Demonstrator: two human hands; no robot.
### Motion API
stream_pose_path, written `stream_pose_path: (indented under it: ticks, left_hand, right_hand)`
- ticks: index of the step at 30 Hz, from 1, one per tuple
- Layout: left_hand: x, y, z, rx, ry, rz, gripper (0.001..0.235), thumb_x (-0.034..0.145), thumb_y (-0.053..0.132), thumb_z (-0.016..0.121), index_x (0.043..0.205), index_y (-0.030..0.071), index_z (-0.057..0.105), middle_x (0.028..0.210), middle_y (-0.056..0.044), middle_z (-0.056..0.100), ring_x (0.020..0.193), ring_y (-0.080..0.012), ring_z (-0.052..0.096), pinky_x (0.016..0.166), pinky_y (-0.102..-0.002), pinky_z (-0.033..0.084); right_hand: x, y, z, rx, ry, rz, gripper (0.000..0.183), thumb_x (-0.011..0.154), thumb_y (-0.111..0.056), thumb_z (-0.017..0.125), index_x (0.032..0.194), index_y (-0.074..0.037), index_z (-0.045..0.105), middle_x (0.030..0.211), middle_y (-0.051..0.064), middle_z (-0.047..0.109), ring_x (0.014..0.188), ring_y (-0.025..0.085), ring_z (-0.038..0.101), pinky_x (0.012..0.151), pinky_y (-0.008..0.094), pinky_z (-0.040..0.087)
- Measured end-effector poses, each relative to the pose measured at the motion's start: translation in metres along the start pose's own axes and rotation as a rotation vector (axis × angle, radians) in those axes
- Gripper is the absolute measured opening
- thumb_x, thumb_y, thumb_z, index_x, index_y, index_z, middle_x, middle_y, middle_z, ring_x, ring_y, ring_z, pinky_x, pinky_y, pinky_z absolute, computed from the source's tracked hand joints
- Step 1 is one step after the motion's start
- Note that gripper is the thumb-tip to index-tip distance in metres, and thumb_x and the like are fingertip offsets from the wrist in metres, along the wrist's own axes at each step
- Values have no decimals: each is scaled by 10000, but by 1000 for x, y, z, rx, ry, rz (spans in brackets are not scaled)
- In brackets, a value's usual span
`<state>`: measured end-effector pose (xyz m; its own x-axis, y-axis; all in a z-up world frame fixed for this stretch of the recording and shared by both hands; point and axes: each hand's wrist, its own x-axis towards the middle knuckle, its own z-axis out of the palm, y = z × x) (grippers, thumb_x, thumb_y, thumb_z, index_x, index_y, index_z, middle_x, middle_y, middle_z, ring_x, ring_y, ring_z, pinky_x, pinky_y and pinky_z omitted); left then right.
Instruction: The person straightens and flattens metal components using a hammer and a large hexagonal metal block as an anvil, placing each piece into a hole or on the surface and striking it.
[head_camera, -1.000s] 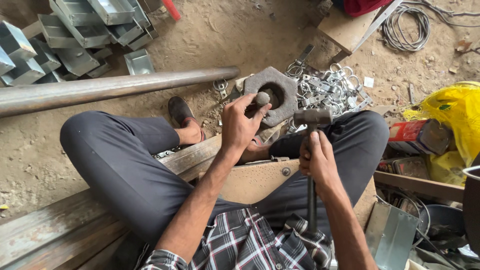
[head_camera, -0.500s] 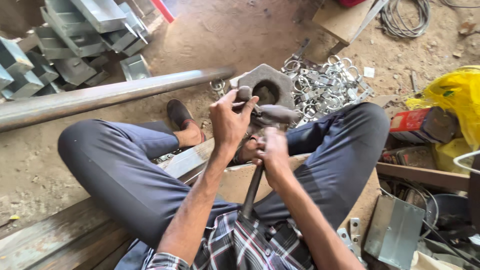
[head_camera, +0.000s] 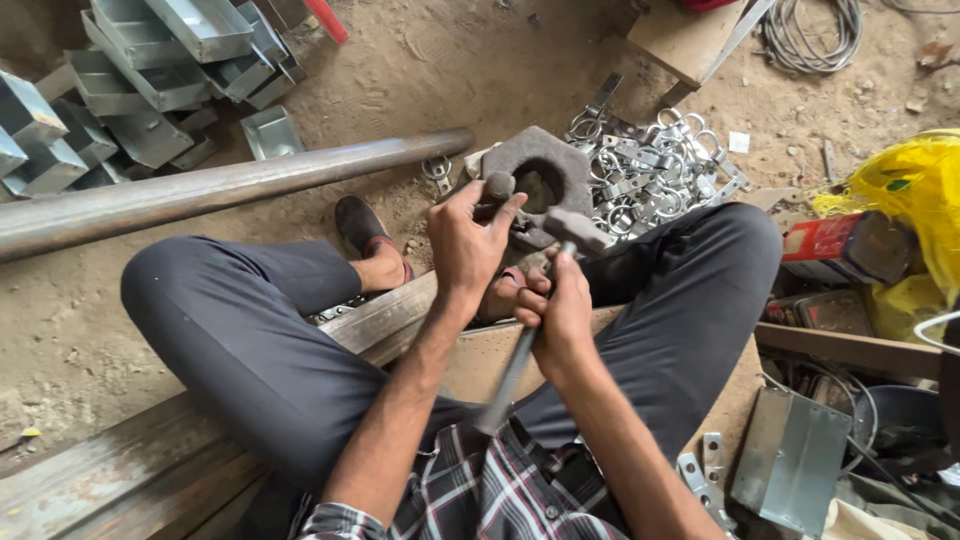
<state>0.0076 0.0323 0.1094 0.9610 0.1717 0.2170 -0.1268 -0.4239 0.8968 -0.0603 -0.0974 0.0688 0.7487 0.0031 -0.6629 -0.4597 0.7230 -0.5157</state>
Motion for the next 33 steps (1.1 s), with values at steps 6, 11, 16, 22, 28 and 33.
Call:
stream_pose_path:
  ticks: [6,11,16,22,28,33]
  left_hand:
    - [2,4,8,-35,1,38,265,882,226,825,994,-1,746,890,-158,773,809,-272,788,705,-372,590]
    - [-20,-8,22,75,-45,118,316,853,207,848,1052,-22,759,976,-181,779,869,-311,763,750,-396,583]
    - [-25,-26,36,114,-34,175,348,826,201,844,1115,31,751,1089,-151,773,920,-255,769,821,-369,631]
    - [-24,-22,29,207,-29,166,344,784,251,895,1054,75,775,1019,-90,787,910,-220,670,845,-395,475]
    - [-26,-7,13,230,8,186,335,727,234,883,1018,100,786,944,-34,765,947,-215,605,887,-405,357]
    - [-20,-9,16,230,5,164,349,757,286,890,1037,107,784,940,-21,761,928,-210,592,881,-410,354]
  right_hand:
    - [14,-14,2,-33,-18,131,240,1083,-366,448,1191,-158,497,712,-47,383,483,40,306,401,198,256]
    - [-31,-54,-6,-309,-83,-31,263,1084,-401,427,1156,-160,504,688,-62,372,495,37,305,411,197,249]
    - [-73,-102,29,-1035,-1,-482,270,1114,-345,386,1116,-101,501,683,-44,457,527,58,416,420,224,353]
    - [-115,-130,33,-1388,-52,-1286,253,1214,-248,404,1226,-35,540,677,27,581,549,120,605,506,291,466]
    - [-66,-93,43,-1731,-158,-864,204,1060,-191,502,1083,11,506,530,115,530,412,230,503,374,424,364]
    - [-82,-112,53,-1635,-86,-775,214,1086,-214,455,976,-36,499,515,112,530,364,226,465,354,404,373]
